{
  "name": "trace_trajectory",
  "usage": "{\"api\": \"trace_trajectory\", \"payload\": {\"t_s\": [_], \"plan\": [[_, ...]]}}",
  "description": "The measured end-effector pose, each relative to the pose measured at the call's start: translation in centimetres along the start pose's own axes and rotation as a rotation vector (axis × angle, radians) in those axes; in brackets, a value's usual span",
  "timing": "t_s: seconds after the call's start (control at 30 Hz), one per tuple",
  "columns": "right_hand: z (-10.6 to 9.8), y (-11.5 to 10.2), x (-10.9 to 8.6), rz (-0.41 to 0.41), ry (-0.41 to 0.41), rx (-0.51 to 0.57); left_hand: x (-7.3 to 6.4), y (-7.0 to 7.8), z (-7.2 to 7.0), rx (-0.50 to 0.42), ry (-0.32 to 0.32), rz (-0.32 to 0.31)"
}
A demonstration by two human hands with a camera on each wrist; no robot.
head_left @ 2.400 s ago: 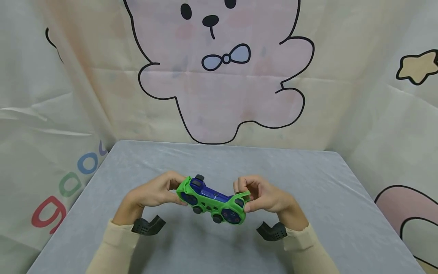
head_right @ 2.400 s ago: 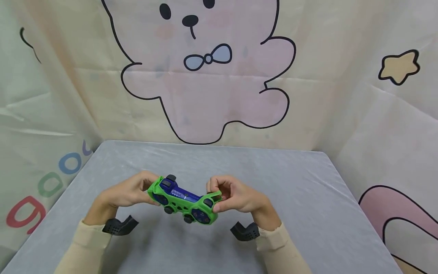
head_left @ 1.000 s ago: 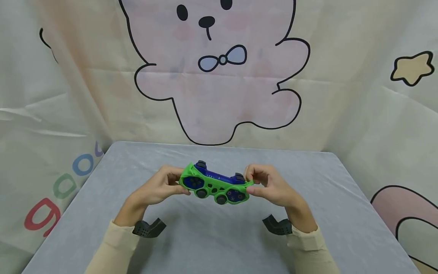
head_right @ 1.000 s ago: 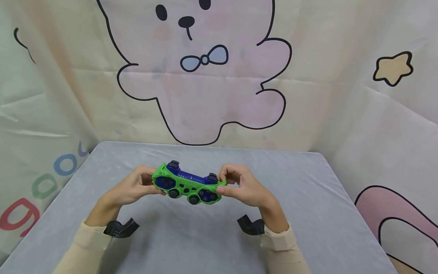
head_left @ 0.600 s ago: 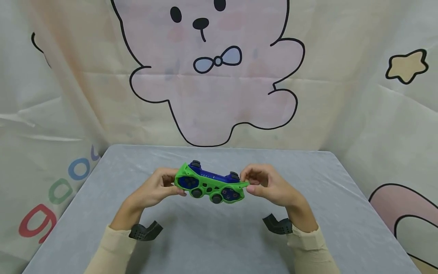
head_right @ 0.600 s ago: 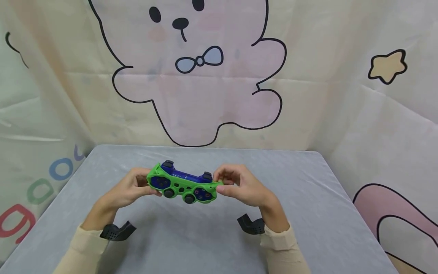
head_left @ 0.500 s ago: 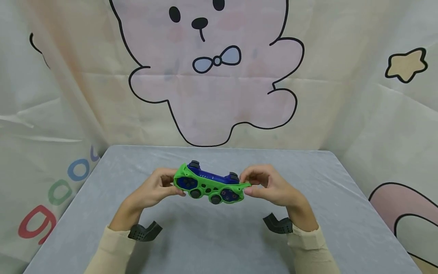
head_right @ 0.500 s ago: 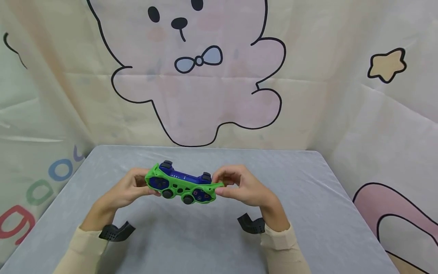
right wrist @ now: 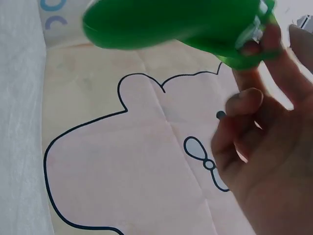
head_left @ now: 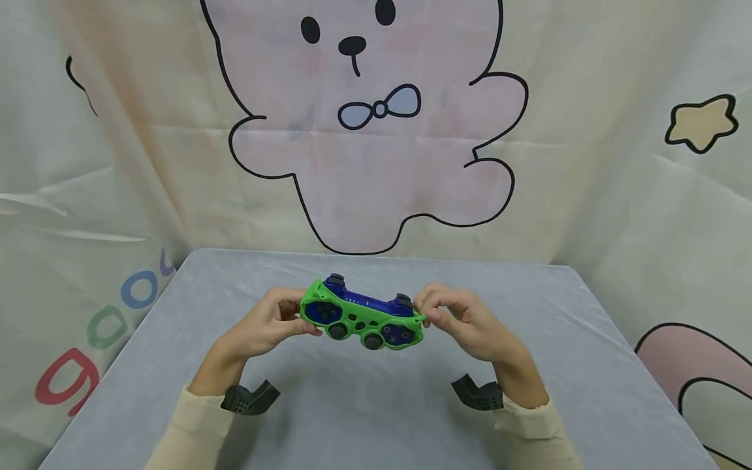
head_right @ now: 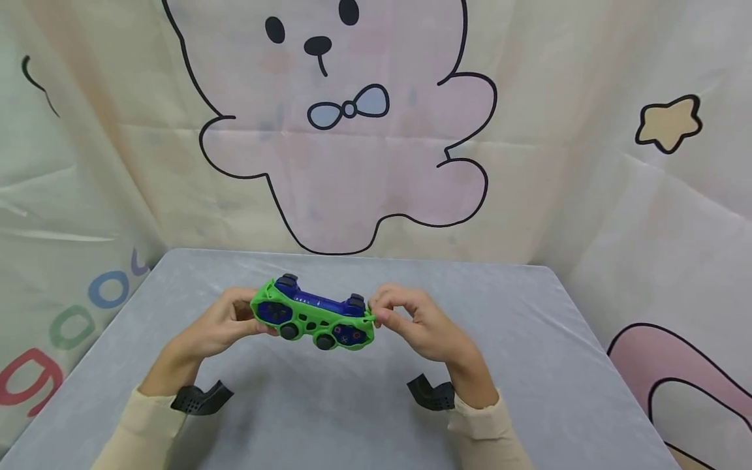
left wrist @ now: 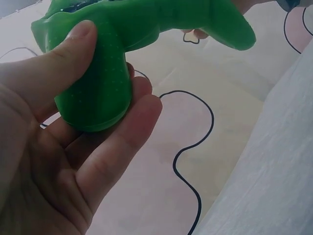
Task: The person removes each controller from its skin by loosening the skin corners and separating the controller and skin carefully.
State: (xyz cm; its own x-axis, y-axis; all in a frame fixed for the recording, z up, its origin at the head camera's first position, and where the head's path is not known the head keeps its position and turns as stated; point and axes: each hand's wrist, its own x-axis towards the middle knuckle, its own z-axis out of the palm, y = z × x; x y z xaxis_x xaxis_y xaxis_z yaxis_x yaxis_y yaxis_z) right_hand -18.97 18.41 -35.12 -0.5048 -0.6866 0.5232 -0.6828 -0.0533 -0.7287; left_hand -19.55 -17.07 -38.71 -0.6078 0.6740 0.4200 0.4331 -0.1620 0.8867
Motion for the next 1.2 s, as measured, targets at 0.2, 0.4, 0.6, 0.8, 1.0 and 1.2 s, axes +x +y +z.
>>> {"api": "trace_trajectory", "payload": {"t_s": [0.2,0.4,0.6,0.8,1.0,1.2], "plan": [[0.9,0.6,0.4,0.078,0.127,0.069,-0.1,0.1,0.4,0.016,0.061,-0.031],[1.2,1.4,0.3,0.107,0.188,0.077,0.3,-0.2,0.9,0.003,0.091,-0.070],[1.9,1.8,0.8,0.153,0.290,0.124,0.4,-1.0,1.1,-0.054,0.141,-0.073],[2.6,2.5,1.7,0.254,0.593,0.245,0.8,-1.2,1.7,-0.094,0.250,-0.076],[3.0,2.7,1.7,0.303,0.452,0.326,1.4,-0.2,3.0,-0.103,0.399,-0.098],[3.6,3.5,1.7,0.293,0.197,0.393,2.0,-0.3,4.1,-0.176,0.460,-0.163]]}}
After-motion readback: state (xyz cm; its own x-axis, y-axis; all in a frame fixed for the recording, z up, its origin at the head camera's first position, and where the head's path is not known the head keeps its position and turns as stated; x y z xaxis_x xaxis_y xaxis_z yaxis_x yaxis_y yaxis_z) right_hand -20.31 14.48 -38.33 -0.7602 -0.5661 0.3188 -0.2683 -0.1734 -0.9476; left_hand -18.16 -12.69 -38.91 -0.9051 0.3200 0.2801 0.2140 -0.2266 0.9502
